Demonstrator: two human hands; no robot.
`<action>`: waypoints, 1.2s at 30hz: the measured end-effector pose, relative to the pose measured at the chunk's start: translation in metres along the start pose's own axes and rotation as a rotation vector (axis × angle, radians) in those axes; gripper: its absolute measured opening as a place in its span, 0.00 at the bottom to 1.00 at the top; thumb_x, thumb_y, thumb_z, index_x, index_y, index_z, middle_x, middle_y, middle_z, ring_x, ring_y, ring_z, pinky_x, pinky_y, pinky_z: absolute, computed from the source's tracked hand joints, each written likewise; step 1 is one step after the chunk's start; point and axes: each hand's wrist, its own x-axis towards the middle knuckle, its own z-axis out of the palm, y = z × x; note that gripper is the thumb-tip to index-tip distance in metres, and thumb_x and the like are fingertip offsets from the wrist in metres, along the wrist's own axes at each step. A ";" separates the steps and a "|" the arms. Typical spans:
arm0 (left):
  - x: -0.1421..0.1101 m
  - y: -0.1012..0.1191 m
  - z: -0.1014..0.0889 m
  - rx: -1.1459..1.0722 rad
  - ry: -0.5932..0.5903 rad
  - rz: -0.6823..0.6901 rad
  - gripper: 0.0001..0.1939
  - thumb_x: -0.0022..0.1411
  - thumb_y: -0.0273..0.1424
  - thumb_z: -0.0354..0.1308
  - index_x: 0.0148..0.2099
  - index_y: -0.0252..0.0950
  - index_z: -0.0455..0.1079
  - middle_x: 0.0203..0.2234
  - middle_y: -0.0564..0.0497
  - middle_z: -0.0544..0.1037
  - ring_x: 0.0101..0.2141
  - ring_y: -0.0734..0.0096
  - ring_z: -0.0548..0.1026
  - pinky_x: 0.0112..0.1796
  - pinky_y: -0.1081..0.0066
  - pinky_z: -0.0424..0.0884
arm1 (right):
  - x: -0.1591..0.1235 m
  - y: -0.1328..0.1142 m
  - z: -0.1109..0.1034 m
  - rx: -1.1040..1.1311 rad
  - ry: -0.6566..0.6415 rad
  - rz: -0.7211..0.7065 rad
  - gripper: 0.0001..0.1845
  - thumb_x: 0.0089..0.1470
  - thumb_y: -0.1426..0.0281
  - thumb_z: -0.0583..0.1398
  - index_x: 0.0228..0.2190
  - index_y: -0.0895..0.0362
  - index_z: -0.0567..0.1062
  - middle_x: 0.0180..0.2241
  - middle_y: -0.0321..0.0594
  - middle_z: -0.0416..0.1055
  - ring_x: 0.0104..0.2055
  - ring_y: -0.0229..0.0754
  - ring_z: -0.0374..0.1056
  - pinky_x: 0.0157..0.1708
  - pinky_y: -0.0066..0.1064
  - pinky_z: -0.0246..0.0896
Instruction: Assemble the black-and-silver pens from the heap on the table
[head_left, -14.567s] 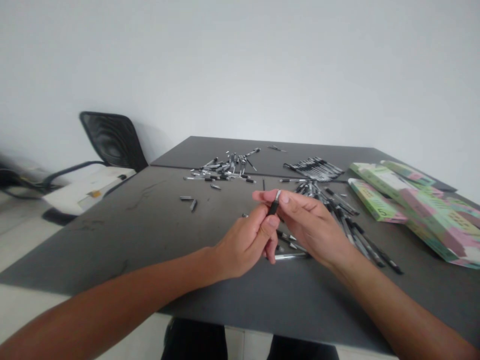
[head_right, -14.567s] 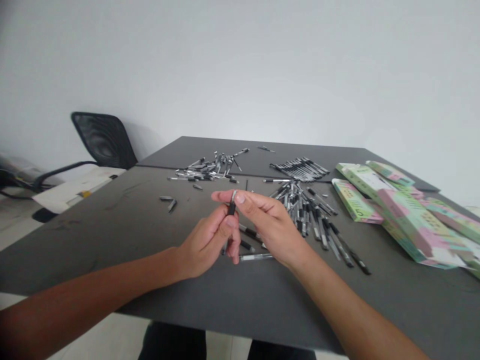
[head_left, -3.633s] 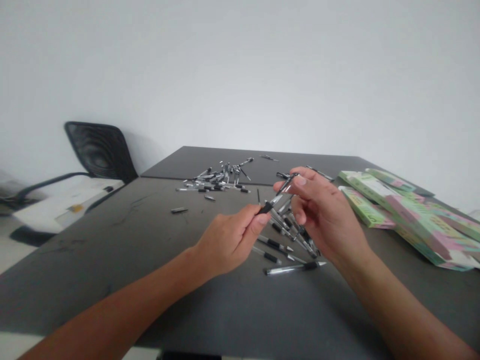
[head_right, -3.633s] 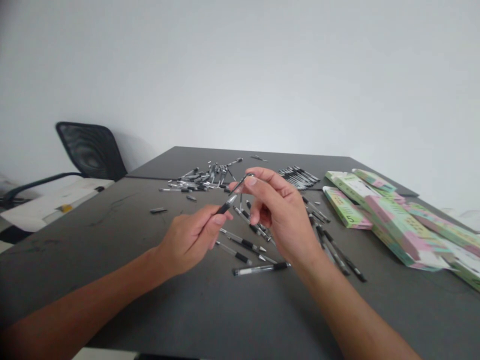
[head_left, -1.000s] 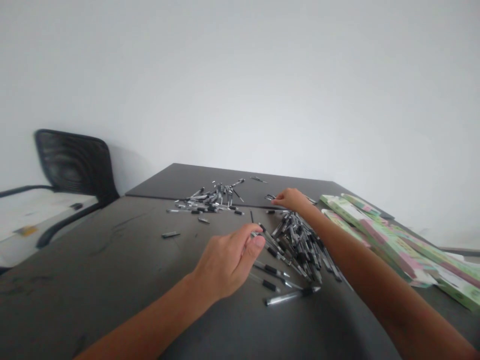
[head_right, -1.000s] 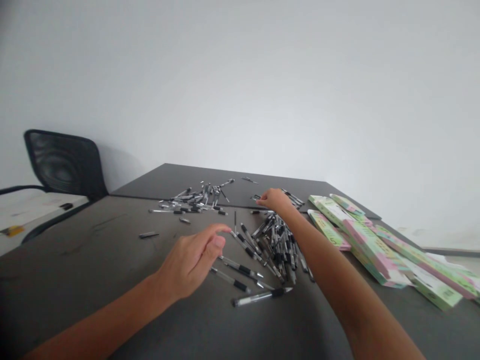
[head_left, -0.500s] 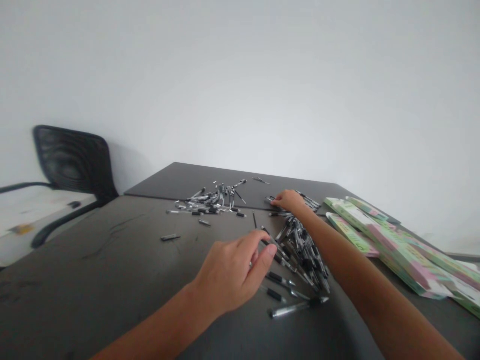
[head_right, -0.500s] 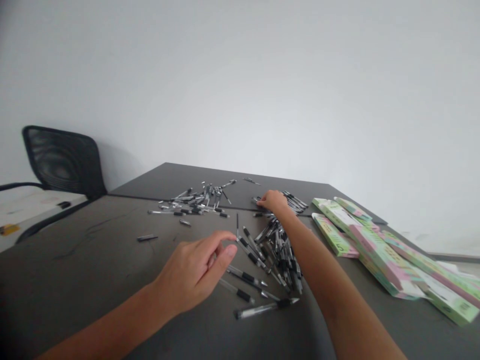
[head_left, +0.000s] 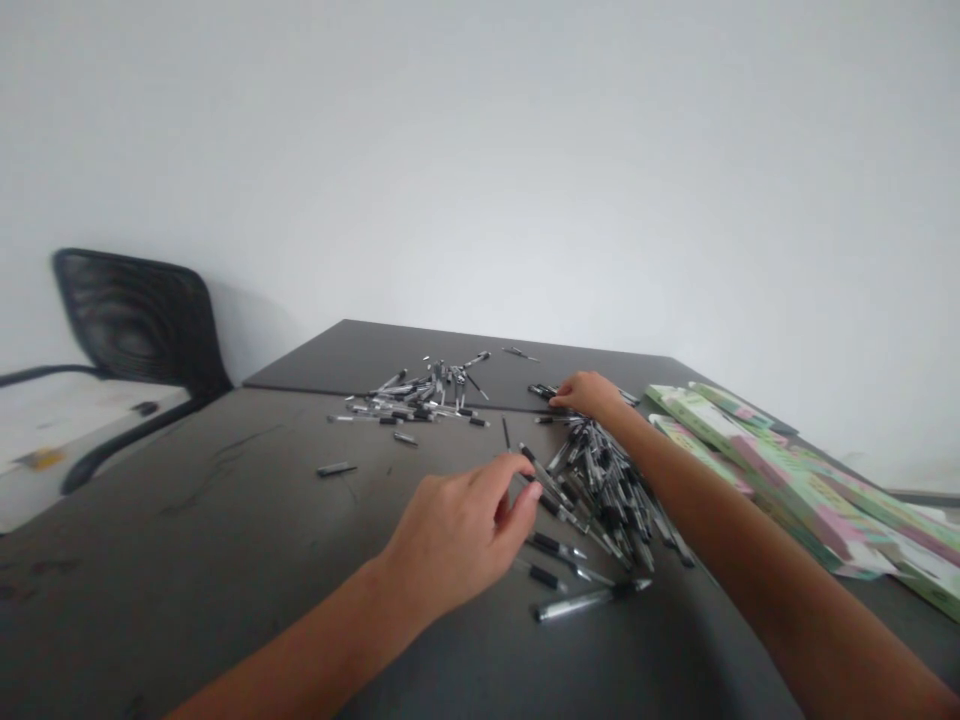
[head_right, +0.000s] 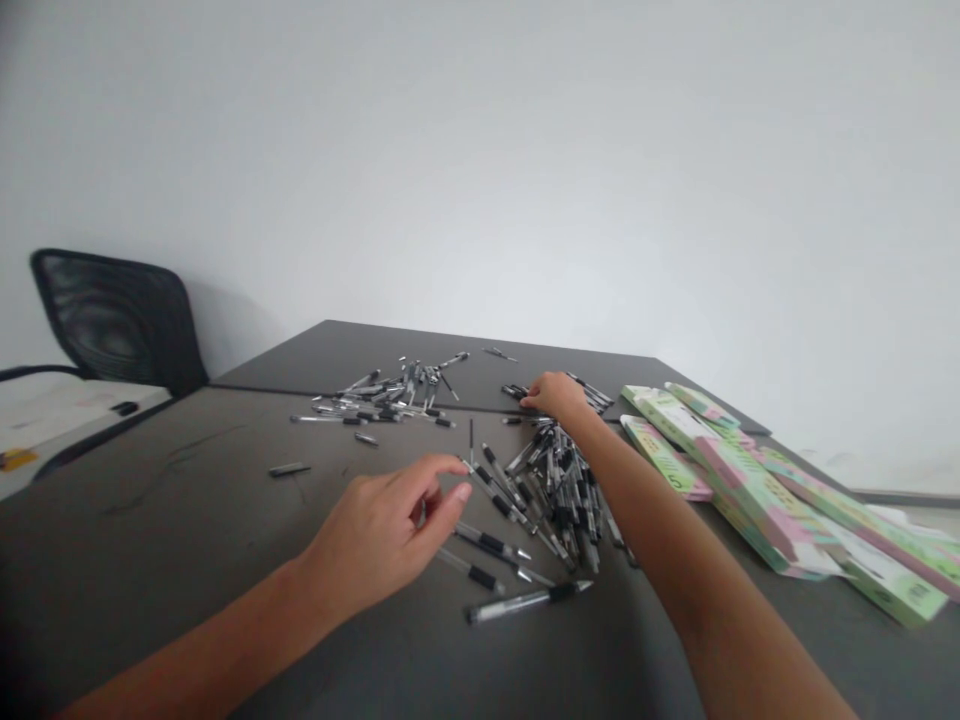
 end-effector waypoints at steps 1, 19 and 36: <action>0.000 0.000 0.000 0.005 -0.002 -0.001 0.08 0.75 0.34 0.56 0.51 0.40 0.74 0.23 0.59 0.79 0.20 0.73 0.76 0.25 0.72 0.65 | -0.001 0.002 0.000 0.001 0.000 0.001 0.20 0.68 0.59 0.64 0.56 0.55 0.77 0.58 0.47 0.75 0.54 0.50 0.75 0.53 0.48 0.75; 0.001 -0.006 0.000 0.032 -0.031 -0.030 0.09 0.75 0.35 0.56 0.49 0.40 0.76 0.21 0.59 0.77 0.19 0.74 0.72 0.26 0.73 0.61 | -0.040 0.004 -0.014 0.133 0.345 -0.092 0.21 0.64 0.54 0.66 0.50 0.53 0.85 0.47 0.45 0.84 0.50 0.50 0.78 0.49 0.35 0.68; 0.009 -0.166 -0.078 0.537 -0.155 -0.489 0.13 0.68 0.38 0.64 0.48 0.39 0.87 0.37 0.43 0.83 0.41 0.58 0.80 0.45 0.66 0.73 | -0.176 -0.011 -0.012 0.452 0.630 -0.466 0.19 0.67 0.52 0.62 0.41 0.51 0.88 0.34 0.41 0.83 0.32 0.46 0.75 0.34 0.36 0.64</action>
